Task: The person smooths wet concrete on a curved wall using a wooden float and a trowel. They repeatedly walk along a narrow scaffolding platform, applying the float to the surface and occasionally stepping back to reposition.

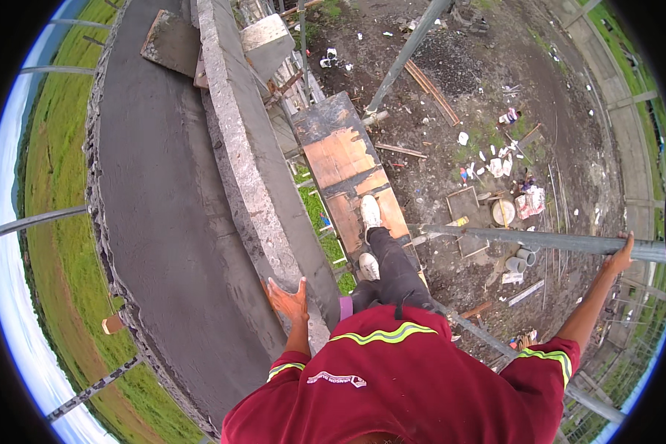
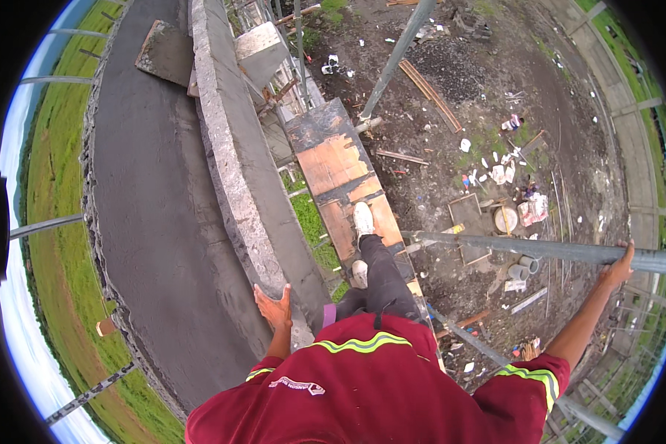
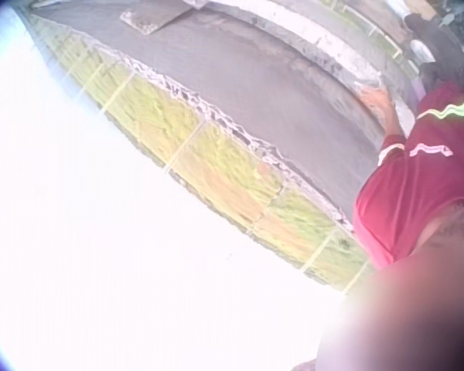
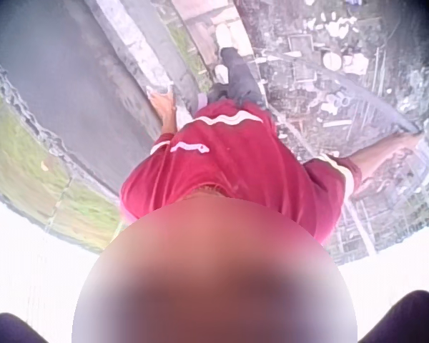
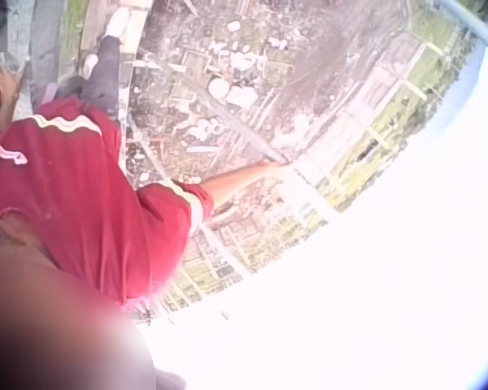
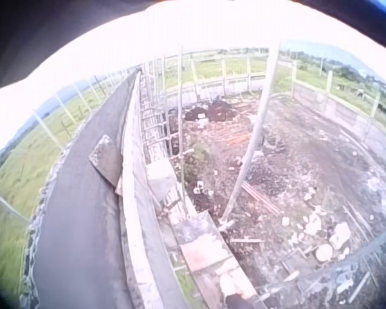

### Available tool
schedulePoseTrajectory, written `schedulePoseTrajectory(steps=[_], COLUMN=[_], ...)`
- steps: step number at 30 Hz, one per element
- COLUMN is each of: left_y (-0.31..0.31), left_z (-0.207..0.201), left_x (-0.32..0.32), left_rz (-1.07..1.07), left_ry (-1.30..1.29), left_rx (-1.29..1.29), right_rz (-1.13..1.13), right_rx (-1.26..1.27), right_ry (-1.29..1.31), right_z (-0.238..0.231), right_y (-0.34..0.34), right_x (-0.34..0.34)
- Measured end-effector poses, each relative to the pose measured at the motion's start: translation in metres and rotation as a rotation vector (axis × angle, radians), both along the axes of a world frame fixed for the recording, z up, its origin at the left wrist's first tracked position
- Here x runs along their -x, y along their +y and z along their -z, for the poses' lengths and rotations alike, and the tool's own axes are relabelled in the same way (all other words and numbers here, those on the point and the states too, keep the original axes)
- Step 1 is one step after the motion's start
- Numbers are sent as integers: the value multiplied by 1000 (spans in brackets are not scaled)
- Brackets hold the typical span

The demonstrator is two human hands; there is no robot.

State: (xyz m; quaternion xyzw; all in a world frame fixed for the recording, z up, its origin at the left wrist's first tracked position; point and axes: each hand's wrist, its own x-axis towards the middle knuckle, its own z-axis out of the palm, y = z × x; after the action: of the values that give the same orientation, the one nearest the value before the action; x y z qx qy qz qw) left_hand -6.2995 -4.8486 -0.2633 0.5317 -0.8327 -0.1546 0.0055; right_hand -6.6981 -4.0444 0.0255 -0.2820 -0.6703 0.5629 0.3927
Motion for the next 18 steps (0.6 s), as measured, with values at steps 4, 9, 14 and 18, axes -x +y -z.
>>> schedulePoseTrajectory(steps=[4, 9, 14, 18], left_y=[22, 45, 64, 65], left_z=[3, 6, 20, 33], left_x=[-11, -26, -52, -56], left_rz=[-114, -25, 64, 70], left_ry=[82, 52, 38, 29], left_rx=[-237, -26, 63, 143], right_rz=[-10, -119, -158, -230], right_rx=[-21, -86, -83, -141], right_ry=[36, 137, 55, 145], right_z=[3, 3, -6, -10], right_y=[-10, -16, 2, 20], right_x=[6, 10, 19, 32])
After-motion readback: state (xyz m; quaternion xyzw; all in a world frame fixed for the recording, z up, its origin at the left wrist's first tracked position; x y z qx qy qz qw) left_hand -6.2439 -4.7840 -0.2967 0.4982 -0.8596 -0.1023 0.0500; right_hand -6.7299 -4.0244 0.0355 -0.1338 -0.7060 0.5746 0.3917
